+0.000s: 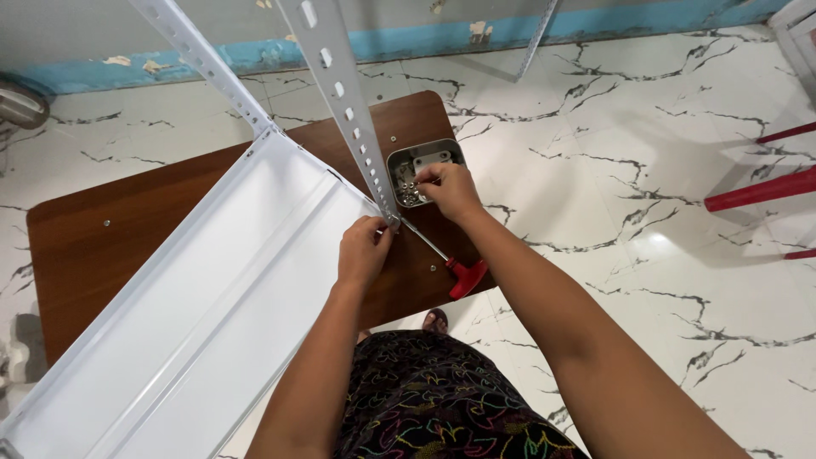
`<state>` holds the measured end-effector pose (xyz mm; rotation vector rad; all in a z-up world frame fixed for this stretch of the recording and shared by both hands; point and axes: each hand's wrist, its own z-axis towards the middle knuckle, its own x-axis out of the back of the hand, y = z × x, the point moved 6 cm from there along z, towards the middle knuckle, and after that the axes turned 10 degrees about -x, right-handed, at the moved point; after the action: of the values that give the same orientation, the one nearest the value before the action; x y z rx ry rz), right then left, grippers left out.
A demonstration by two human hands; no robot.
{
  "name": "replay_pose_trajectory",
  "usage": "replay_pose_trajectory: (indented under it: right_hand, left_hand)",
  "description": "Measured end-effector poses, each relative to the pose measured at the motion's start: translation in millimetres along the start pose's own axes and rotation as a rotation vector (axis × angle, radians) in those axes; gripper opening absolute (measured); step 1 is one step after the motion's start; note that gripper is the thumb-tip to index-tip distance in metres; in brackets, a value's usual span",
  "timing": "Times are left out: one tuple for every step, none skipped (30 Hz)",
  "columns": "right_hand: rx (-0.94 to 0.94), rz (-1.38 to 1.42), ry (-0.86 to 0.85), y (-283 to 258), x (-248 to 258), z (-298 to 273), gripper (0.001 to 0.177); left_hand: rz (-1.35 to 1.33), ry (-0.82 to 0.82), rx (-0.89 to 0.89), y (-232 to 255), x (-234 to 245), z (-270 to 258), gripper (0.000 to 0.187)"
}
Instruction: The person assembles a white metal shelving rack on a small wooden table, aligning perforated upright rails with a shelf panel and driving screws through the holes. They pick screws from a metal tin and tighten them using a red T-handle screwdriver, working around the corner joints.
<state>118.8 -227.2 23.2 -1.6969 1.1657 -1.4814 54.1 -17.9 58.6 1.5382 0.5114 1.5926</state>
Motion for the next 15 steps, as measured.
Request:
replay_pose_trajectory:
  right_hand:
    - [-0.043,0.051,-0.011,1.9,0.5,-1.3,0.014]
    - [-0.041,0.072,-0.007,0.7,1.4,-3.9,0.014]
    - [-0.039,0.093,-0.003,-0.7,2.3,-7.9,0.014]
    - [-0.038,0.114,0.003,-1.9,3.3,-13.5,0.014]
    - [-0.052,0.174,-0.037,-1.9,1.0,-21.3,0.014]
    - [-0.067,0.23,-0.076,-0.7,-0.4,-32.6,0.015]
    - [-0.082,0.286,-0.114,0.5,-3.4,-45.0,0.016]
    - [-0.129,0.382,-0.16,3.1,-8.0,-57.0,0.016]
    - [-0.176,0.479,-0.205,6.2,-13.8,-70.4,0.016]
    - [-0.225,0.578,-0.252,9.2,-21.2,-82.8,0.016]
    - [-0.276,0.586,-0.262,13.4,-26.6,-92.5,0.015]
    - [-0.327,0.594,-0.271,17.5,-31.6,-101.1,0.015]
    - [-0.379,0.602,-0.28,21.3,-35.6,-107.4,0.015]
    - [-0.411,0.66,-0.288,22.8,-40.0,-111.0,0.014]
    - [-0.443,0.717,-0.296,23.8,-44.1,-113.6,0.014]
  left_hand:
    - [-0.007,0.008,-0.012,1.5,0.6,0.2,0.014]
    - [-0.014,0.016,-0.024,3.0,2.0,0.5,0.014]
    - [-0.043,0.025,0.012,2.6,3.1,0.0,0.015]
    - [-0.072,0.032,0.047,3.4,3.6,-1.0,0.017]
    - [-0.101,0.038,0.083,4.4,5.3,-2.6,0.019]
    - [-0.083,0.047,0.112,6.7,7.7,-6.2,0.02]
    - [-0.065,0.055,0.141,9.7,10.7,-13.0,0.021]
    - [-0.047,0.066,0.168,13.0,13.7,-18.4,0.023]
    - [-0.099,0.07,0.051,24.6,15.5,-22.7,0.023]
    - [-0.148,0.072,-0.064,35.5,18.2,-31.0,0.025]
    - [-0.197,0.074,-0.179,45.3,20.1,-37.8,0.028]
    - [-0.205,0.043,-0.139,45.0,18.3,-42.2,0.025]
    - [-0.212,0.011,-0.099,43.5,15.6,-46.0,0.023]
    - [-0.217,-0.019,-0.06,39.8,12.9,-47.7,0.02]
    - [-0.225,-0.008,-0.07,37.1,12.2,-47.2,0.021]
